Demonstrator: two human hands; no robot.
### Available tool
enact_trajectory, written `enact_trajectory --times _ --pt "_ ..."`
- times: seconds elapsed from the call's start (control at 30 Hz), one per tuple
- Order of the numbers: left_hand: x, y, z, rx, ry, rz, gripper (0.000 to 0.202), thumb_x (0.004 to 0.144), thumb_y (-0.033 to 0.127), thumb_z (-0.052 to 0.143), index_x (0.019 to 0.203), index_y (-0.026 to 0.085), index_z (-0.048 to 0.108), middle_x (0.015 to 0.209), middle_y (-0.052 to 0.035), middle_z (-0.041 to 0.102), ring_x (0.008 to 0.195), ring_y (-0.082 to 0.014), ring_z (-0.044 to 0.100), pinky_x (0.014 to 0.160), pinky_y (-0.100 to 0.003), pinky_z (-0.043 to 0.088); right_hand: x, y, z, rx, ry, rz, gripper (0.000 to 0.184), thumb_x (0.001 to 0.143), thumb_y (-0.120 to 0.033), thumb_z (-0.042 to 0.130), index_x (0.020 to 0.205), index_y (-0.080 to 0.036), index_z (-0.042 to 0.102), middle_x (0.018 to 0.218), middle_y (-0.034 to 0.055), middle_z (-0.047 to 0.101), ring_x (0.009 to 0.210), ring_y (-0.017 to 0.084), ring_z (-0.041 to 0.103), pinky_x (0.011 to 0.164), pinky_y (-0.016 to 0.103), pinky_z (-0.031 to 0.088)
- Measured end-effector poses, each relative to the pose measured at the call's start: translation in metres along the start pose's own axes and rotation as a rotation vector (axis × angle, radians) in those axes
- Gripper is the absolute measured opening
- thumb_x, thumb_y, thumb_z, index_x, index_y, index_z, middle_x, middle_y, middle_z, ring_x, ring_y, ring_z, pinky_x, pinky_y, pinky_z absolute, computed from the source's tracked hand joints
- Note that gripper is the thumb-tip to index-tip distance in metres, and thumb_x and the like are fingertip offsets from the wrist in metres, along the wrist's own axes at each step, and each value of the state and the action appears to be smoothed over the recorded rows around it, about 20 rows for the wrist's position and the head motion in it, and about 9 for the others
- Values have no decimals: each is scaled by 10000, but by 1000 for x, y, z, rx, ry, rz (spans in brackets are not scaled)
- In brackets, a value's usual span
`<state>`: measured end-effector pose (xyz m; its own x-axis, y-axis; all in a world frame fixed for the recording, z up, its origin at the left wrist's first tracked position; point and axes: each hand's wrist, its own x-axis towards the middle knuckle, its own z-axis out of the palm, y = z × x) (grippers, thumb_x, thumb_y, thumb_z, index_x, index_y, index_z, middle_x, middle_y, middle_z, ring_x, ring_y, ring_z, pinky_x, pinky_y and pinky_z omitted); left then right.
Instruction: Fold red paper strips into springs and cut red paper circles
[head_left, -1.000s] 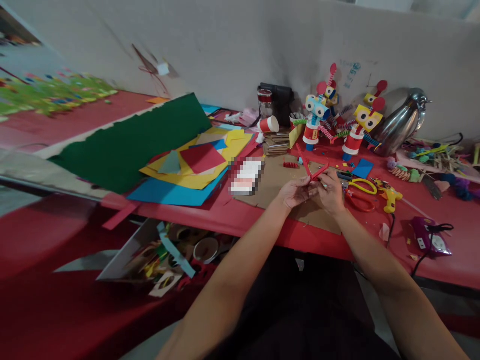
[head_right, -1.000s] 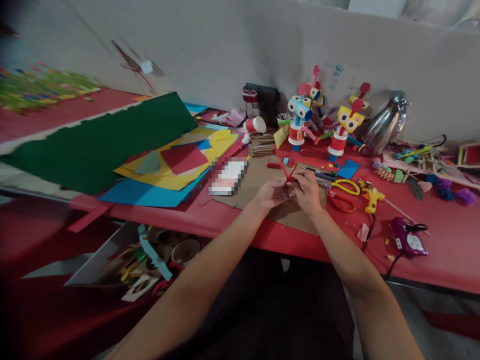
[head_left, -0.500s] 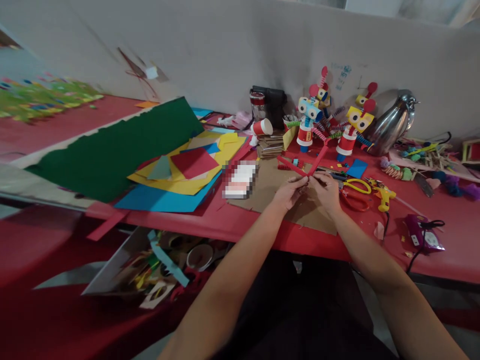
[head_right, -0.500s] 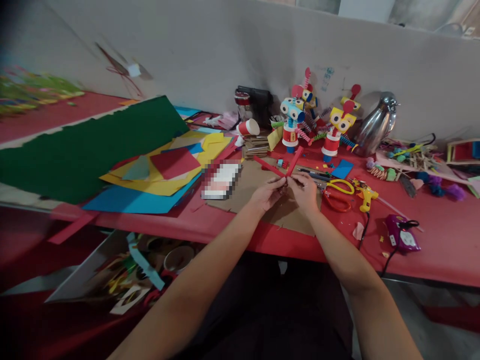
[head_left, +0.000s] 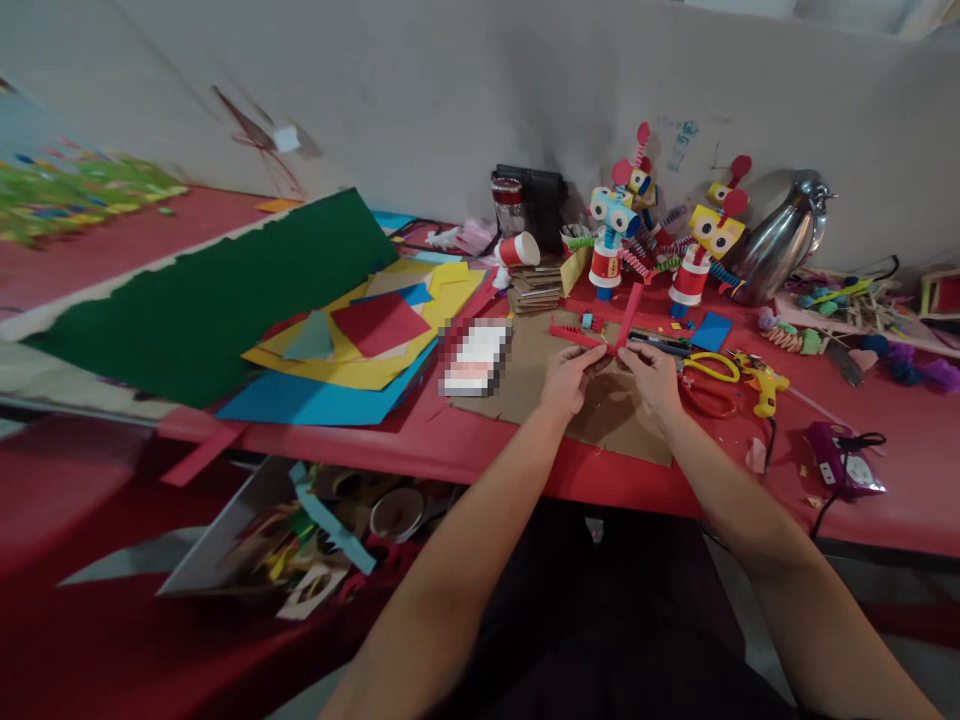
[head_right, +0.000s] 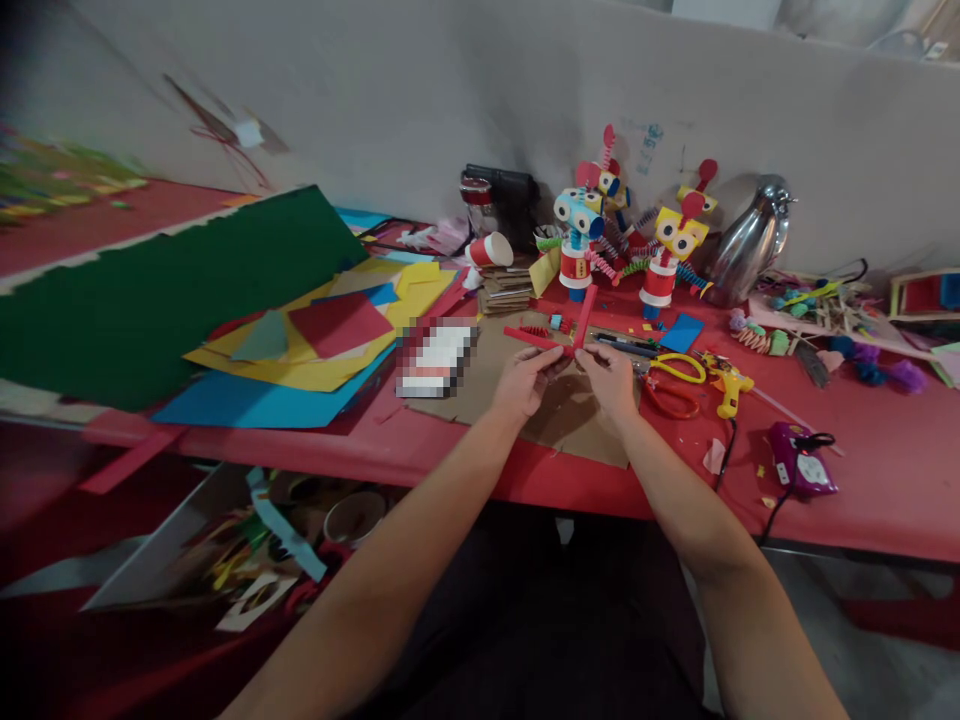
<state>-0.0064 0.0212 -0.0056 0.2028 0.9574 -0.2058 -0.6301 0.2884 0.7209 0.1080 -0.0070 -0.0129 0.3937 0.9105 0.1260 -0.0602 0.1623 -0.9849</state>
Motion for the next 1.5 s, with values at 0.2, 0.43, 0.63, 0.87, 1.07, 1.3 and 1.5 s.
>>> enact_trajectory --times 0.2,0.43,0.63,0.87,1.07,1.3,1.5 --pt "-2 0 2 -36 12 -38 143 600 24 758 557 104 648 596 -33 682 594 -113 660 794 -276 539 1 1 1 90 22 65 201 573 -371 732 698 -215 711 643 -21 669 609 132 577 673 307 498" --pt "0 -2 0 -42 -5 -45 117 607 35 752 591 123 677 629 -19 706 633 -110 666 830 -293 544 2 2 1 162 3 93 198 559 -376 747 676 -221 711 625 -25 652 592 115 545 654 293 481" --pt "-1 -2 0 -30 -25 -49 142 595 -3 745 585 119 673 630 -27 705 643 -121 677 862 -306 537 3 2 -1 170 0 91 185 561 -362 751 672 -221 707 635 -27 652 610 116 554 676 299 484" --pt "4 -3 -4 -68 -67 -85 248 614 -89 649 592 158 664 677 0 716 729 -123 694 892 -297 533 7 1 -5 144 -64 78 227 557 -412 772 659 -223 701 649 -21 653 612 119 566 693 311 497" --pt "5 -4 -7 -20 -18 -132 198 666 -55 639 705 132 689 633 -9 701 621 -86 665 726 -189 541 3 1 -3 71 -114 54 154 590 -361 745 632 -217 710 643 -22 656 606 119 559 662 287 480" --pt "5 -5 -7 -35 -18 -157 183 706 -36 613 709 136 673 653 -19 707 639 -105 673 737 -227 557 1 0 -1 60 -84 21 143 595 -339 734 658 -212 720 644 -27 654 605 119 559 654 276 458" --pt "4 -6 -5 3 -49 -124 155 667 -22 684 651 131 663 622 -3 694 585 -80 648 673 -194 529 2 2 -3 -30 -95 -18 177 627 -380 717 675 -209 722 662 -8 673 624 140 577 656 288 468"
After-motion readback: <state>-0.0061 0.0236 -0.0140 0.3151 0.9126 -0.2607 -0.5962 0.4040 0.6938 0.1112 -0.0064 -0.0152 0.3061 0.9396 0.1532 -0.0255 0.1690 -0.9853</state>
